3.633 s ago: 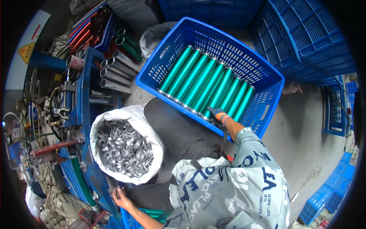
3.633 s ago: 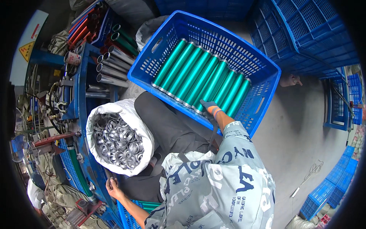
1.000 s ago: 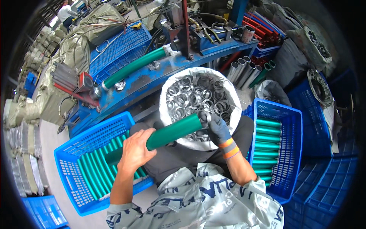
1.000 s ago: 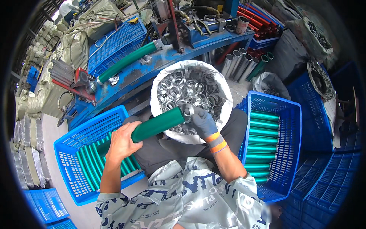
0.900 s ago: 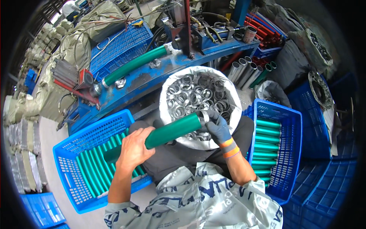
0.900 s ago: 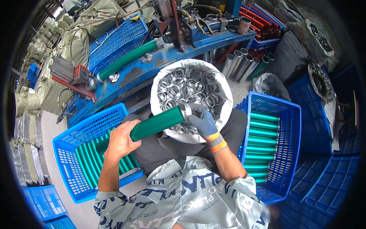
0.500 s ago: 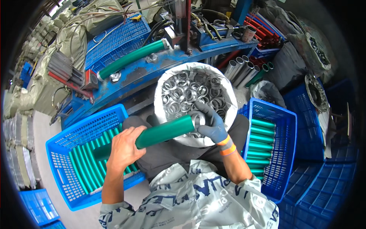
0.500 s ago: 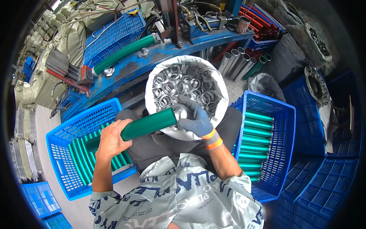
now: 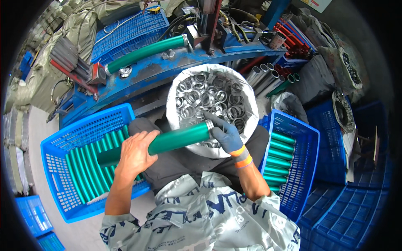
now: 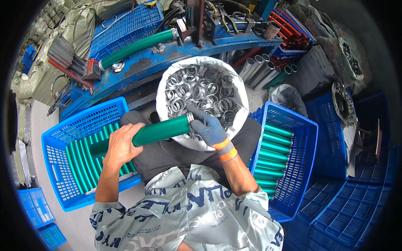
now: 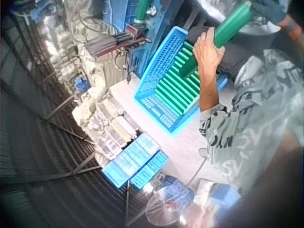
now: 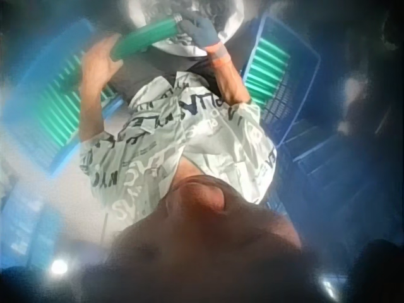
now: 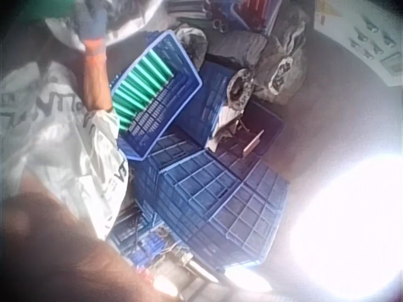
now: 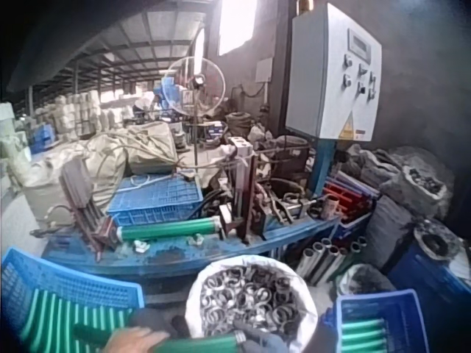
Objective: The person fits metal rings onto the ends of metal tubes by hand, then places the assembled tubes into blue crates.
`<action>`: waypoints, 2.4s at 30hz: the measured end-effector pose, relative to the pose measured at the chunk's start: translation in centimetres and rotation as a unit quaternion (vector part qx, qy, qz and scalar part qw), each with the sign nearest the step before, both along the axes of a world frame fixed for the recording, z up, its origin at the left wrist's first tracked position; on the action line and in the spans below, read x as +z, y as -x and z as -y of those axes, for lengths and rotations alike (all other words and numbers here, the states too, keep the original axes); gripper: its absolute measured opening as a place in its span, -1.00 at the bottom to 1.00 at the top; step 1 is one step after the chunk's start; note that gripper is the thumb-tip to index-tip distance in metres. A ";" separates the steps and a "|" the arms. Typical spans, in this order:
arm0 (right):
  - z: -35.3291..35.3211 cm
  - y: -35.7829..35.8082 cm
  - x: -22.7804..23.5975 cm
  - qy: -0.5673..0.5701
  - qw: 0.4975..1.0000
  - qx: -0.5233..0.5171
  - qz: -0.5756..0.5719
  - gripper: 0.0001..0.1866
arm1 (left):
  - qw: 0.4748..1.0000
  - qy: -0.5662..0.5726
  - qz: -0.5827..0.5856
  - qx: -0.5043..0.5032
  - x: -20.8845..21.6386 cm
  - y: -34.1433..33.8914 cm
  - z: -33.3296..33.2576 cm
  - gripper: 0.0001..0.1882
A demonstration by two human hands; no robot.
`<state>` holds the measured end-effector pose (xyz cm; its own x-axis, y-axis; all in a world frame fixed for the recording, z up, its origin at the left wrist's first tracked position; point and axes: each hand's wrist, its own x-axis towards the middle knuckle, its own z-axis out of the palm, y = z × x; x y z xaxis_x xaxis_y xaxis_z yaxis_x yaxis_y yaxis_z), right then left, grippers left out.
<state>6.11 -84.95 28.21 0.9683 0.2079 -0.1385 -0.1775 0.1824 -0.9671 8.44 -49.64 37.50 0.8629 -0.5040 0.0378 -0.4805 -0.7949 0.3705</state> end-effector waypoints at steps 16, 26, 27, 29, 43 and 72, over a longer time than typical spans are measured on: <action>-1.8 -4.8 -13.7 0.600 0.770 0.079 0.202 -0.52 | 0.818 0.531 -0.147 0.164 -1.7 2.0 -2.6 -0.34; -0.6 -1.9 -3.5 0.201 0.966 0.061 0.148 -0.49 | 0.525 0.779 -0.211 0.269 -8.7 3.8 -2.9 -0.53; -0.6 -1.1 -0.3 0.149 0.980 0.073 0.106 -0.31 | 0.528 0.777 -0.217 0.267 -9.1 3.6 -2.3 -0.53; -0.2 0.3 -0.2 0.031 0.996 0.041 0.067 -0.15 | 0.491 0.793 -0.226 0.280 -9.4 3.2 -0.8 -0.55; -1.6 0.5 -0.7 -0.138 0.990 -0.039 -0.002 -0.13 | 0.529 0.778 -0.195 0.279 -9.3 3.3 -0.4 -0.48; -13.4 -45.0 2.5 0.689 0.645 -0.058 0.325 -0.08 | 0.422 0.834 -0.213 0.285 -11.3 -8.6 -7.6 -0.50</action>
<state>51.12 -71.59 30.71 0.9132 0.2419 0.3278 0.2845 -0.9546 -0.0880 17.06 -42.06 26.19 0.9333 0.2119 -0.2898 0.0046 0.7999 0.6001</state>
